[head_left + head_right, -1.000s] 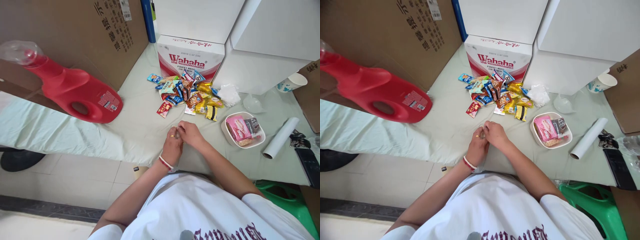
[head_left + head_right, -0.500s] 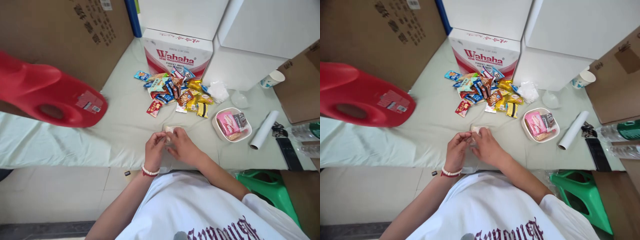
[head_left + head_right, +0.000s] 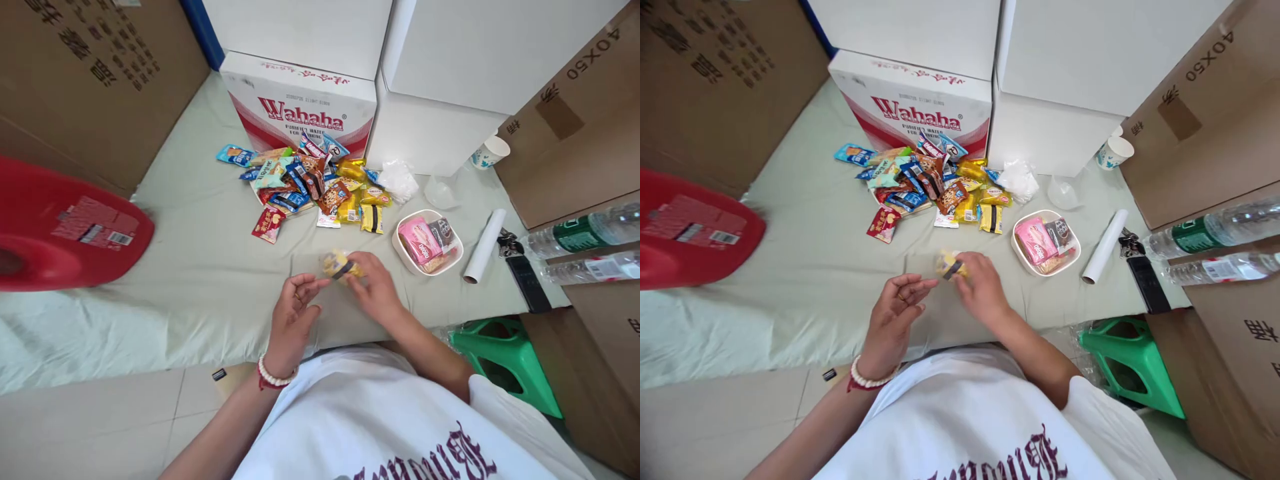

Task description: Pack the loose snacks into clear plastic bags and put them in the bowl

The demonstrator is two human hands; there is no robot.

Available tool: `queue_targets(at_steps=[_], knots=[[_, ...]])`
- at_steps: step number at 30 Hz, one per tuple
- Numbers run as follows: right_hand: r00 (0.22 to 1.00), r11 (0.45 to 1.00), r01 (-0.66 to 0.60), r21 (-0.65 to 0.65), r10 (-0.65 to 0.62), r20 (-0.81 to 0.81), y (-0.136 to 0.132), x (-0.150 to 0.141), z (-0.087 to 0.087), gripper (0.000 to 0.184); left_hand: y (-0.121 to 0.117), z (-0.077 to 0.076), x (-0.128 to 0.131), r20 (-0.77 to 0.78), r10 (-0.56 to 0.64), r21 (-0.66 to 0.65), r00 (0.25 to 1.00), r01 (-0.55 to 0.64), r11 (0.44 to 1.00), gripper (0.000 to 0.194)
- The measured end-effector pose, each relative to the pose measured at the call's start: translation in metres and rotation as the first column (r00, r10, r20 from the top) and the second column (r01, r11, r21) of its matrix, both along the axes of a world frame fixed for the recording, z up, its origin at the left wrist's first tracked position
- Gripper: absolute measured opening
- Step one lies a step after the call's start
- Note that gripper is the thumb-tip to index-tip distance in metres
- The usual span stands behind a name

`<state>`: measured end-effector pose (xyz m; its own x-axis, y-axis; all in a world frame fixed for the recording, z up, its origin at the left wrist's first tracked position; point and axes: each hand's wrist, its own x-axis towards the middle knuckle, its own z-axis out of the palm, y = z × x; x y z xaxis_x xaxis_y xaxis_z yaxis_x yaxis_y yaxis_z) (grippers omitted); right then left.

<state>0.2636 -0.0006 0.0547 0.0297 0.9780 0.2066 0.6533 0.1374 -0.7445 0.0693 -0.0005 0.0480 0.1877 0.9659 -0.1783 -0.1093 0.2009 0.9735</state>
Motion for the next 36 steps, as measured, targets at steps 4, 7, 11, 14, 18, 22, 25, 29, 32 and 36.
queue_targets(at_steps=[4, 7, 11, 14, 18, 22, 25, 29, 32, 36], knots=[[0.904, 0.945, 0.322, -0.048, -0.322, -0.281, 0.004, 0.105, 0.028, 0.04, 0.003, -0.017, -0.026, -0.189, 0.079, -0.021, 0.979, -0.085, 0.996, 0.037], [0.731, 0.852, 0.515, -0.096, -0.495, -0.469, 0.03, 0.183, 0.04, 0.033, 0.0, -0.041, -0.046, -0.351, 0.156, 0.014, 0.923, -0.161, 0.987, 0.034], [0.615, 0.787, 0.554, -0.272, -0.607, -0.504, 0.067, 0.233, 0.038, 0.015, -0.013, -0.059, -0.05, -0.542, 0.204, 0.245, 0.815, -0.079, 0.966, 0.025], [0.651, 0.746, 0.477, -0.465, -0.655, -0.382, 0.073, 0.239, 0.036, 0.015, -0.022, -0.048, -0.019, -0.623, 0.238, 0.564, 0.745, 0.216, 0.797, 0.025], [0.693, 0.739, 0.362, -0.568, -0.621, -0.367, 0.061, 0.241, 0.038, 0.017, -0.018, -0.026, 0.065, -0.649, 0.113, 0.735, 0.753, 0.581, 0.351, 0.037], [0.731, 0.765, 0.302, -0.569, -0.569, -0.376, 0.048, 0.241, 0.038, 0.014, -0.001, -0.037, 0.147, -0.729, 0.052, 0.681, 0.683, 0.714, 0.163, 0.044], [0.766, 0.761, 0.262, -0.594, -0.538, -0.352, 0.04, 0.242, 0.037, 0.018, 0.004, -0.058, 0.178, -0.737, 0.076, 0.674, 0.672, 0.72, 0.163, 0.038], [0.783, 0.73, 0.23, -0.643, -0.532, -0.324, 0.033, 0.244, 0.041, 0.019, -0.002, -0.073, 0.183, -0.711, 0.077, 0.696, 0.699, 0.683, 0.222, 0.04], [0.817, 0.695, 0.229, -0.681, -0.517, -0.253, 0.034, 0.239, 0.046, 0.017, -0.005, -0.072, 0.182, -0.686, 0.033, 0.711, 0.727, 0.659, 0.244, 0.038], [0.904, 0.652, 0.287, -0.702, -0.427, -0.027, 0.043, 0.224, 0.043, 0.023, 0.0, -0.07, 0.183, -0.659, -0.075, 0.711, 0.748, 0.653, 0.261, 0.037]])
